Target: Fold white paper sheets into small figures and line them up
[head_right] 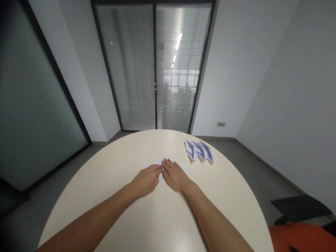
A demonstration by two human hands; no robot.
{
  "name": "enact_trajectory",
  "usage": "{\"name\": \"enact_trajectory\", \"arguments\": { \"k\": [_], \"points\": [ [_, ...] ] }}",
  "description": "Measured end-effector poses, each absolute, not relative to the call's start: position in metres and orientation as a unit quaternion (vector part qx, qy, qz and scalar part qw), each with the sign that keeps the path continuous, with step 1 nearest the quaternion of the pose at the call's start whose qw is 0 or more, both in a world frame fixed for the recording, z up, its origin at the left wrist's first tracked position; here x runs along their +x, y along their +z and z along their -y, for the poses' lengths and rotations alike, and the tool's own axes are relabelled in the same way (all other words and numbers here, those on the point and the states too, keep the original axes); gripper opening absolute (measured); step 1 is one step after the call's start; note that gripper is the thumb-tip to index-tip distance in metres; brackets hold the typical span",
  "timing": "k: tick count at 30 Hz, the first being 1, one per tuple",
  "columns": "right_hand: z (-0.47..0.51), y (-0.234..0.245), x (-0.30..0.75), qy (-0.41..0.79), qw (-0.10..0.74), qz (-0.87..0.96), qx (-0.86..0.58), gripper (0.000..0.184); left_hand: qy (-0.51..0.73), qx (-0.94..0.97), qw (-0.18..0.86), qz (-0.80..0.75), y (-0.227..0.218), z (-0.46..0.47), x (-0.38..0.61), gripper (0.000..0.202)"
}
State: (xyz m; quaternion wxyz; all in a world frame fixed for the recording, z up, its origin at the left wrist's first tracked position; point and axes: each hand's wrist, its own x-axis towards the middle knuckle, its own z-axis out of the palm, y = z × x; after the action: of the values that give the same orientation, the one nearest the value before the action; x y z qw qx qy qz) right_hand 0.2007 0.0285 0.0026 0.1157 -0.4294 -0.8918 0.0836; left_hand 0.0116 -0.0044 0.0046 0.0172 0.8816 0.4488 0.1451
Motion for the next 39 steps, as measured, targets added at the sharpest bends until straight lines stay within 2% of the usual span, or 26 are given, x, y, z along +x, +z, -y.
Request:
{"name": "enact_trajectory", "arguments": {
  "k": [4, 13, 16, 19, 23, 31, 35, 39],
  "points": [
    [-0.030, -0.002, 0.202, 0.096, 0.075, 0.881, -0.458, 0.063, 0.097, 0.873, 0.038, -0.477, -0.001, 0.007, 0.015, 0.054],
    [-0.030, 0.003, 0.200, 0.110, 0.058, 0.873, -0.471, 0.068, 0.062, 0.820, 0.045, -0.567, -0.007, 0.006, 0.013, 0.073],
    [-0.029, 0.004, 0.200, 0.110, 0.056, 0.875, -0.469, 0.068, 0.084, 0.838, 0.031, -0.538, -0.006, 0.007, 0.015, 0.070],
    [-0.029, 0.005, 0.200, 0.110, 0.056, 0.879, -0.462, 0.066, 0.083, 0.874, 0.054, -0.476, -0.004, 0.006, 0.014, 0.067],
    [-0.028, 0.005, 0.199, 0.116, 0.060, 0.878, -0.460, 0.065, 0.065, 0.872, 0.082, -0.479, 0.000, 0.006, 0.011, 0.070],
    [-0.030, -0.002, 0.204, 0.108, 0.048, 0.834, -0.539, 0.087, 0.045, 0.854, 0.100, -0.508, -0.002, 0.002, 0.005, 0.076],
    [-0.029, -0.001, 0.205, 0.078, 0.058, 0.822, -0.561, 0.083, 0.051, 0.848, 0.095, -0.519, -0.003, 0.001, 0.003, 0.081],
    [-0.025, 0.005, 0.202, 0.069, 0.095, 0.876, -0.469, 0.076, 0.065, 0.846, 0.078, -0.524, -0.002, 0.002, 0.004, 0.078]
  ]
}}
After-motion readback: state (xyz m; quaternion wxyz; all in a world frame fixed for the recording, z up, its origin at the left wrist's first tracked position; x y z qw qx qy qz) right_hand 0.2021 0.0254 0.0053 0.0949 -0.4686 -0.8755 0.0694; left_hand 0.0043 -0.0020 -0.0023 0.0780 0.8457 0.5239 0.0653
